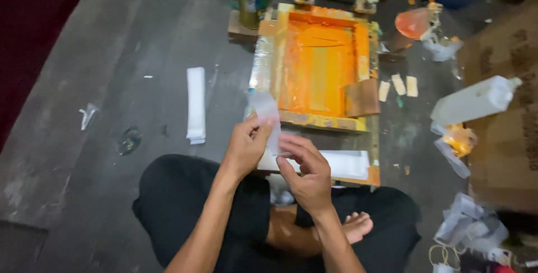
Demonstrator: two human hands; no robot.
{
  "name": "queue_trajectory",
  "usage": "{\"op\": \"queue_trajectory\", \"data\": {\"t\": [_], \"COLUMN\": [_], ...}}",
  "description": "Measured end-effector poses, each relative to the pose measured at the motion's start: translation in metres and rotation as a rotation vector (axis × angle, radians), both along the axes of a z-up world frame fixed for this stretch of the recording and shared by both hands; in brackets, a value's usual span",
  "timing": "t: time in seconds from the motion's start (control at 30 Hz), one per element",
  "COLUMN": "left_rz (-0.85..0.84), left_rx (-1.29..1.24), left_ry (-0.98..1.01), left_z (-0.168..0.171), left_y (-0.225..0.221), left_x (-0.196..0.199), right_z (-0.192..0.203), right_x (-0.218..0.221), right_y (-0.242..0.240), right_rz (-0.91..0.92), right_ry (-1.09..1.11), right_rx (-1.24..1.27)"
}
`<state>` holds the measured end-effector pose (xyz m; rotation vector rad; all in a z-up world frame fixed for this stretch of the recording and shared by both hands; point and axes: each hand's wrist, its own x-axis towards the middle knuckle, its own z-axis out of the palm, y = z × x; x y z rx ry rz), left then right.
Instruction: Manually screen printing orange ink onto white label strips using a squeegee and a screen frame.
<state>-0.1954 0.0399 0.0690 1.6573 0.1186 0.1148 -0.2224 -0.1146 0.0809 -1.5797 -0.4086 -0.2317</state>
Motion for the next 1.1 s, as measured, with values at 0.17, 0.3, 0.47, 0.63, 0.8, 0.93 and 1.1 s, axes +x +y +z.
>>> {"op": "queue_trajectory", "data": {"t": [0.17, 0.3, 0.47, 0.63, 0.8, 0.93, 1.1], "left_rz": [0.113, 0.174, 0.310, 0.503, 0.454, 0.471, 0.470], "left_rx": [-0.034, -0.021, 0.067, 0.186, 0.331, 0.243, 0.153], "left_ry": [-0.128, -0.136, -0.102, -0.172, -0.100, 0.013, 0.263], "left_z": [0.003, 0.001, -0.011, -0.055, -0.116, -0.170, -0.225], "left_y": [0.029, 0.052, 0.087, 0.162, 0.227, 0.237, 0.250], "left_x": [-0.009, -0.012, 0.008, 0.089, 0.159, 0.171, 0.177], "right_z": [-0.034, -0.042, -0.036, -0.074, -0.129, -0.172, -0.215], "right_x": [0.008, 0.018, 0.022, 0.045, 0.077, 0.095, 0.107], "right_y": [0.034, 0.067, 0.108, 0.138, 0.168, 0.195, 0.209], "right_rz": [0.047, 0.030, -0.004, 0.047, 0.081, 0.059, -0.007], "right_ry": [0.367, 0.619, 0.800, 0.838, 0.823, 0.912, 0.920], "right_rx": [0.166, 0.125, 0.109, 0.079, -0.096, -0.123, -0.340]}}
